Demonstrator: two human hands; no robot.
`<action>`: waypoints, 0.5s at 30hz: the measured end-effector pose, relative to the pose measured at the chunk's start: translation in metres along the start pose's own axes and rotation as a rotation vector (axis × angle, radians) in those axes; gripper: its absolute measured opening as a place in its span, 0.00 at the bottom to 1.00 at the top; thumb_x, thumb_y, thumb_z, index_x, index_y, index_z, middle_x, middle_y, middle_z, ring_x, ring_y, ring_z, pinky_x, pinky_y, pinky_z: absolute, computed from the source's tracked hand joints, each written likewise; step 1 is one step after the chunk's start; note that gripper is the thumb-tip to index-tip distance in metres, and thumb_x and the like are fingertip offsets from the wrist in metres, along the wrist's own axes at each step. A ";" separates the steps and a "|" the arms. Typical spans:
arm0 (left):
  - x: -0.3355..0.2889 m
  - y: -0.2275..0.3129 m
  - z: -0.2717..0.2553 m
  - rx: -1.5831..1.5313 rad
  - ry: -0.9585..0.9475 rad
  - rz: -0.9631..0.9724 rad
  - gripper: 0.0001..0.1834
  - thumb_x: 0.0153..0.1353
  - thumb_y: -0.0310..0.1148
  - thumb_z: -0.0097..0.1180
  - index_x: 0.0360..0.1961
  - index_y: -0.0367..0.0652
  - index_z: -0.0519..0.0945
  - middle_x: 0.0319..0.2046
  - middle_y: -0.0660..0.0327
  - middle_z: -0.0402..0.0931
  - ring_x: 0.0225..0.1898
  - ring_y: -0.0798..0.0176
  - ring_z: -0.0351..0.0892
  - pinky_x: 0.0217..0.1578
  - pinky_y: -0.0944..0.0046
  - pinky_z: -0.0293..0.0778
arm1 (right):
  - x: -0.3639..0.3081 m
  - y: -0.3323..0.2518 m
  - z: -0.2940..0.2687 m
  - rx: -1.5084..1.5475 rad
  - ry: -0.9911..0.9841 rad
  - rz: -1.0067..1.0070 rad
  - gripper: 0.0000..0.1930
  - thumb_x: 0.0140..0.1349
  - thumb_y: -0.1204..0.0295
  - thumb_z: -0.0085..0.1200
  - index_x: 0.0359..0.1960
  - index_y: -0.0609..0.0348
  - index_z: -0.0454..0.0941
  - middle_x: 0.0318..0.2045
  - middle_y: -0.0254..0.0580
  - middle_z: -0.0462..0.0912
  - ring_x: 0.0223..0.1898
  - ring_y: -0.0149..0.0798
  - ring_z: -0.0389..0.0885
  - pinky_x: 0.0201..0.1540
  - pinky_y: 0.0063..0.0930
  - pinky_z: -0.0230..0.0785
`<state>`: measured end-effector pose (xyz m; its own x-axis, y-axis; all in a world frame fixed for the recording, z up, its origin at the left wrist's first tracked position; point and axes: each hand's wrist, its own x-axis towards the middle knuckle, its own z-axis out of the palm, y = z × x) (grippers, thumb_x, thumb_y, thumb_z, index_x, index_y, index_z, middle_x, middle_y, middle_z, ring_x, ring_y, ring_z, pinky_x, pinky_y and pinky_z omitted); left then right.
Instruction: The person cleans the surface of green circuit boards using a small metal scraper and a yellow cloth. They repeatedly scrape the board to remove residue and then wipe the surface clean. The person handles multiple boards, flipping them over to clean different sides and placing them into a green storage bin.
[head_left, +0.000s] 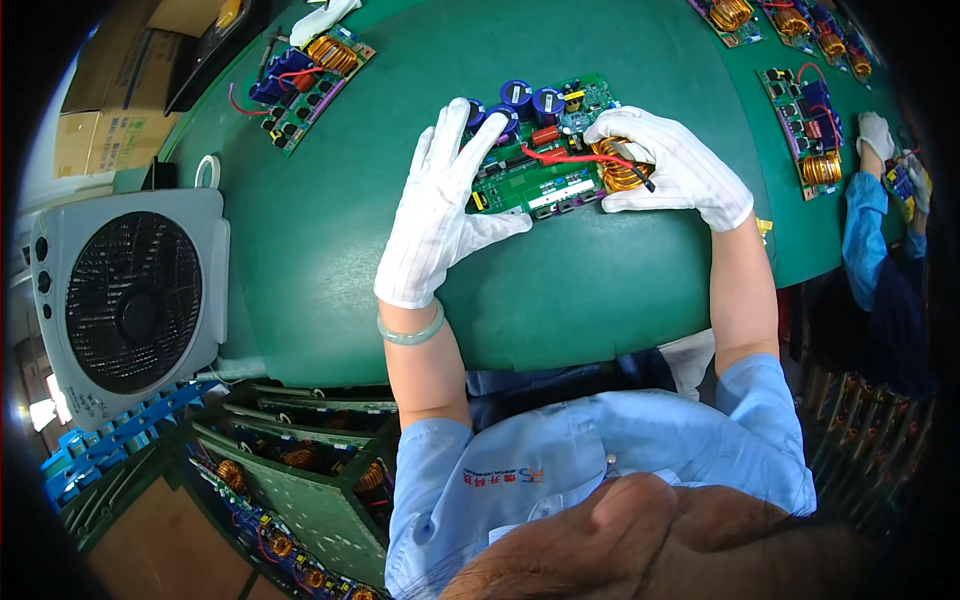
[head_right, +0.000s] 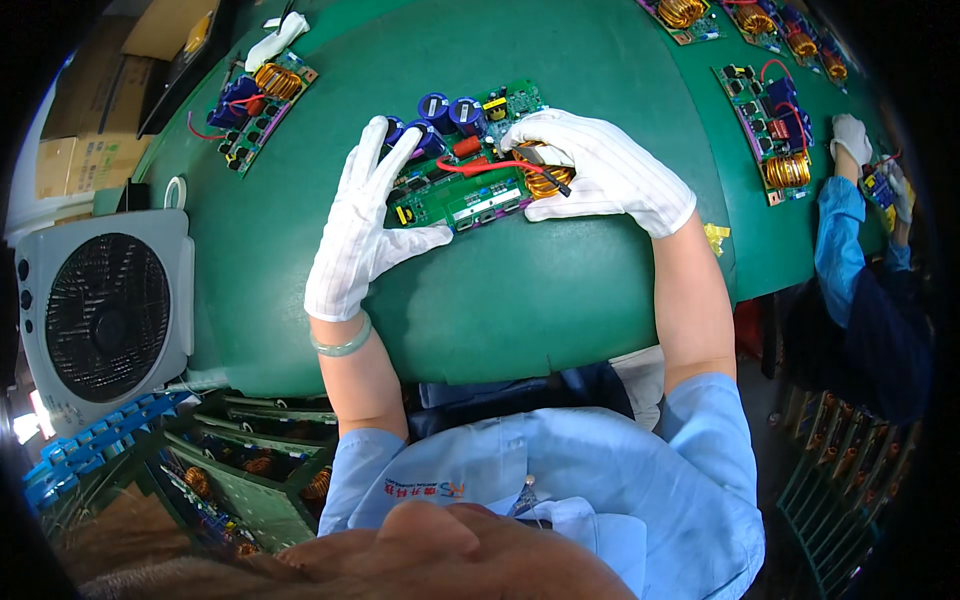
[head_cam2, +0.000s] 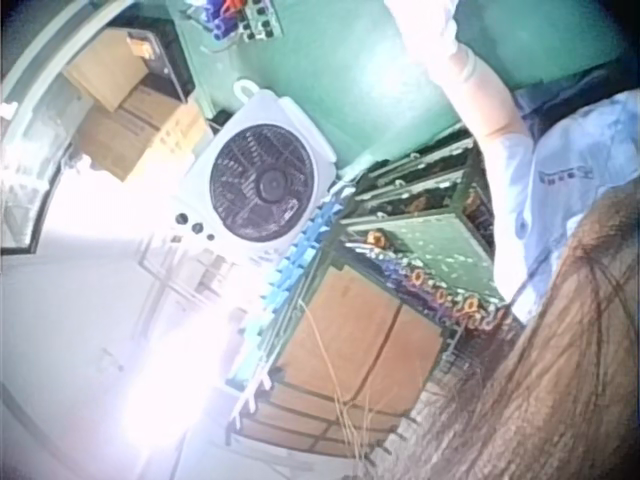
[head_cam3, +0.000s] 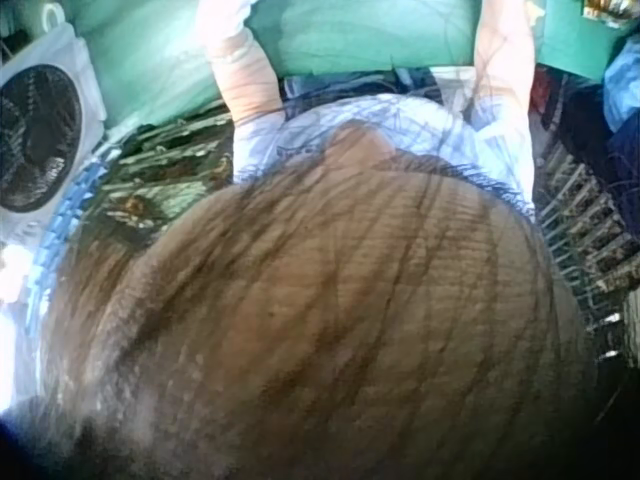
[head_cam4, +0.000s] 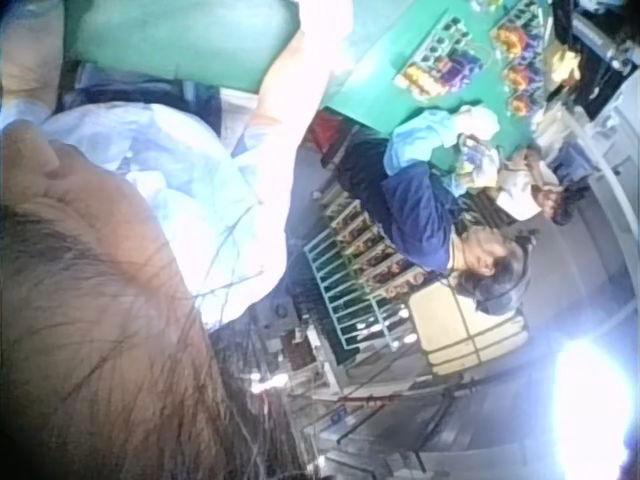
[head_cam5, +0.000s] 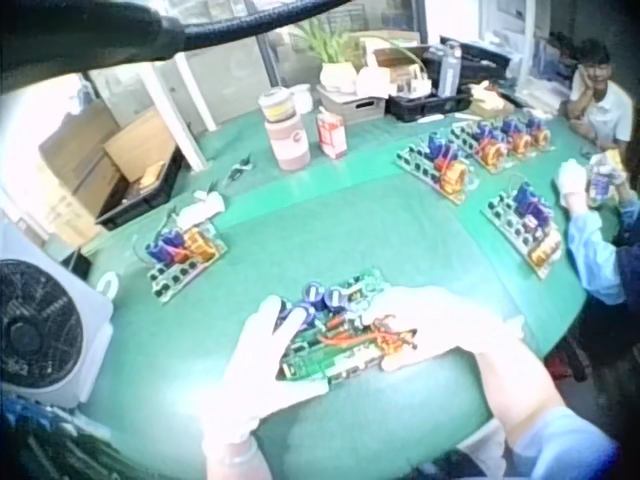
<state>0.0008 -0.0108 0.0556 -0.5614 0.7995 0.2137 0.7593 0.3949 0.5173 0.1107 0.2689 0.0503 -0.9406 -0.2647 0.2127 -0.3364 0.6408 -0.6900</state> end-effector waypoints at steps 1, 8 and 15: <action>0.000 0.000 0.000 0.001 0.000 -0.002 0.57 0.32 0.39 0.80 0.69 0.51 0.67 0.70 0.40 0.58 0.70 0.41 0.60 0.71 0.44 0.54 | 0.000 0.001 0.001 -0.006 0.004 -0.009 0.33 0.49 0.52 0.71 0.53 0.57 0.75 0.49 0.48 0.79 0.49 0.54 0.78 0.53 0.40 0.71; 0.001 0.001 0.004 0.034 0.071 0.040 0.58 0.30 0.48 0.80 0.67 0.45 0.67 0.68 0.39 0.60 0.68 0.34 0.59 0.69 0.38 0.53 | -0.002 0.002 0.003 -0.008 0.024 0.014 0.33 0.47 0.54 0.72 0.52 0.60 0.75 0.50 0.48 0.79 0.50 0.54 0.77 0.55 0.39 0.70; 0.018 0.035 0.025 0.248 0.139 0.143 0.61 0.26 0.56 0.79 0.64 0.41 0.69 0.63 0.40 0.64 0.65 0.34 0.61 0.66 0.34 0.54 | -0.002 0.003 0.003 -0.014 0.017 0.014 0.34 0.48 0.53 0.71 0.52 0.61 0.75 0.50 0.48 0.78 0.51 0.55 0.77 0.56 0.41 0.69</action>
<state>0.0257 0.0291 0.0568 -0.4700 0.7919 0.3898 0.8812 0.3952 0.2596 0.1119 0.2688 0.0454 -0.9458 -0.2434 0.2151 -0.3238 0.6544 -0.6833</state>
